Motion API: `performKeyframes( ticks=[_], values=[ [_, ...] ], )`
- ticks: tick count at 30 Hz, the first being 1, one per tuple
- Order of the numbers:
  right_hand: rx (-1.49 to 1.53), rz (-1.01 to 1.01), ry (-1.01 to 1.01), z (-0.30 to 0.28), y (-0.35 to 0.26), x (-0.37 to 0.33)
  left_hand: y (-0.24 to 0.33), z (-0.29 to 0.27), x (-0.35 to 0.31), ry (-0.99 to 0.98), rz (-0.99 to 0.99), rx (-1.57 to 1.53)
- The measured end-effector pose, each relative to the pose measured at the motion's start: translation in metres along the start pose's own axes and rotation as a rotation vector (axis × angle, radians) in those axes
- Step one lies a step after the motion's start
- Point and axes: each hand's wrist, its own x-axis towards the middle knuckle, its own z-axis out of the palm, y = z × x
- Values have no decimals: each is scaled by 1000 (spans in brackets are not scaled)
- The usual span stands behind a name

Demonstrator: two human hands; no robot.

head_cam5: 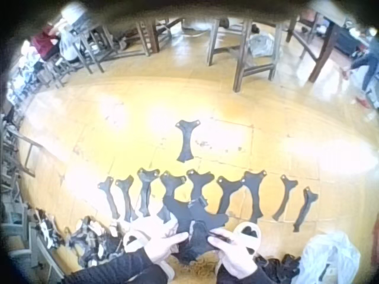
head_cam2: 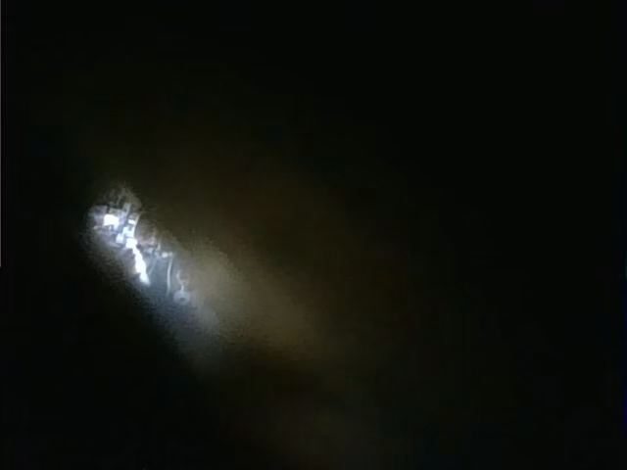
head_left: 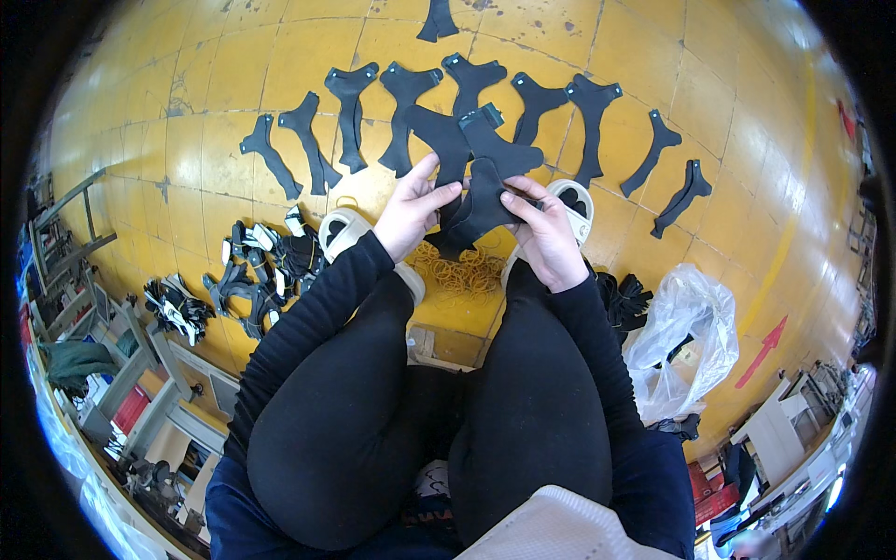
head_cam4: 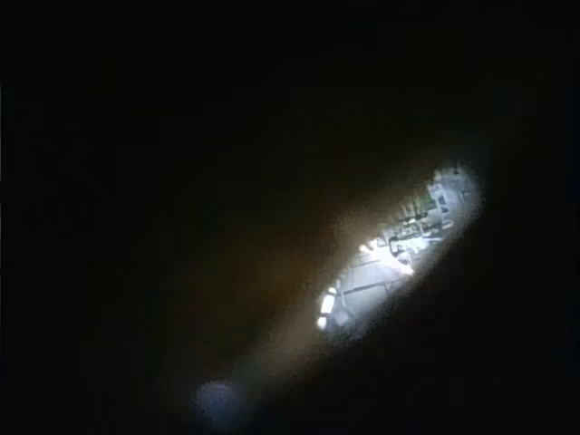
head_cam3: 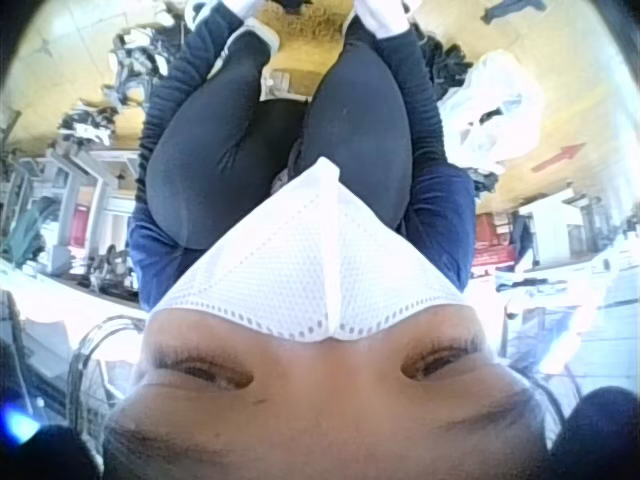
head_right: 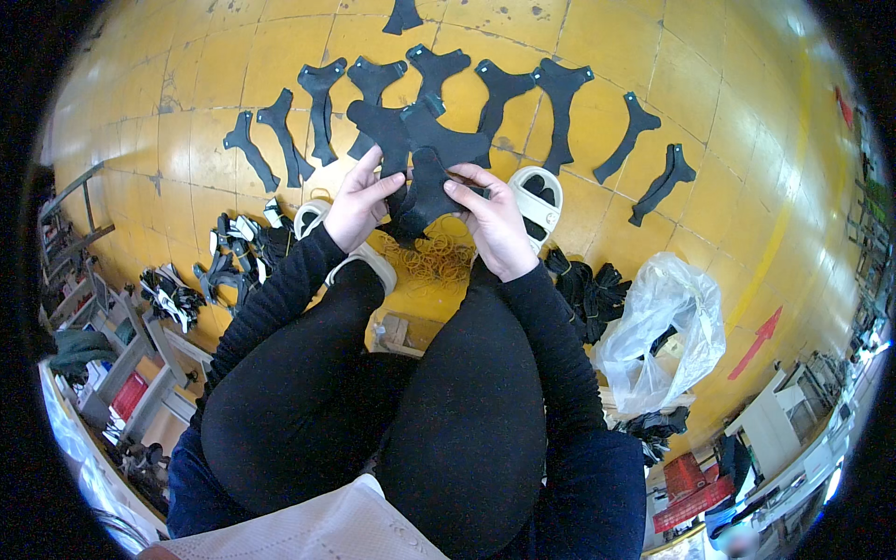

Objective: The person sits on the floor and repeatedly picks up black Y-shaped parts, aligns them in pairs, and places them back down. The person handles the parts one at a time, occasionally adjusting their positions on the floor.

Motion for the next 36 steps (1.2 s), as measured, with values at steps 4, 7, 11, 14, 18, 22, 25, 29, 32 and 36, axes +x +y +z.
performKeyframes(
  ticks=[4,7,11,14,18,22,25,29,32,36],
  values=[
    [-5,12,5,5,-4,-3,1,7,-5,42,-38,-195],
    [-55,38,-12,11,-8,-7,-2,6,-4,35,-62,-143],
    [-70,29,13,5,3,-3,-11,3,-4,31,-91,-109],
    [-40,-13,64,-2,5,2,-8,9,-2,15,-44,-173],
    [-26,-11,94,2,0,0,-1,6,-1,9,-35,-154],
    [-48,-20,77,0,1,1,3,9,-3,10,-31,-163],
    [-88,-28,60,-3,2,1,3,7,-2,6,-28,-154],
    [-154,-7,-25,1,-2,0,-9,3,2,115,-82,-172],
    [-354,-139,-65,4,-1,1,-11,-7,1,16,-106,100],
    [-496,-282,56,11,-2,0,-16,-8,1,57,-23,148]
  ],
)
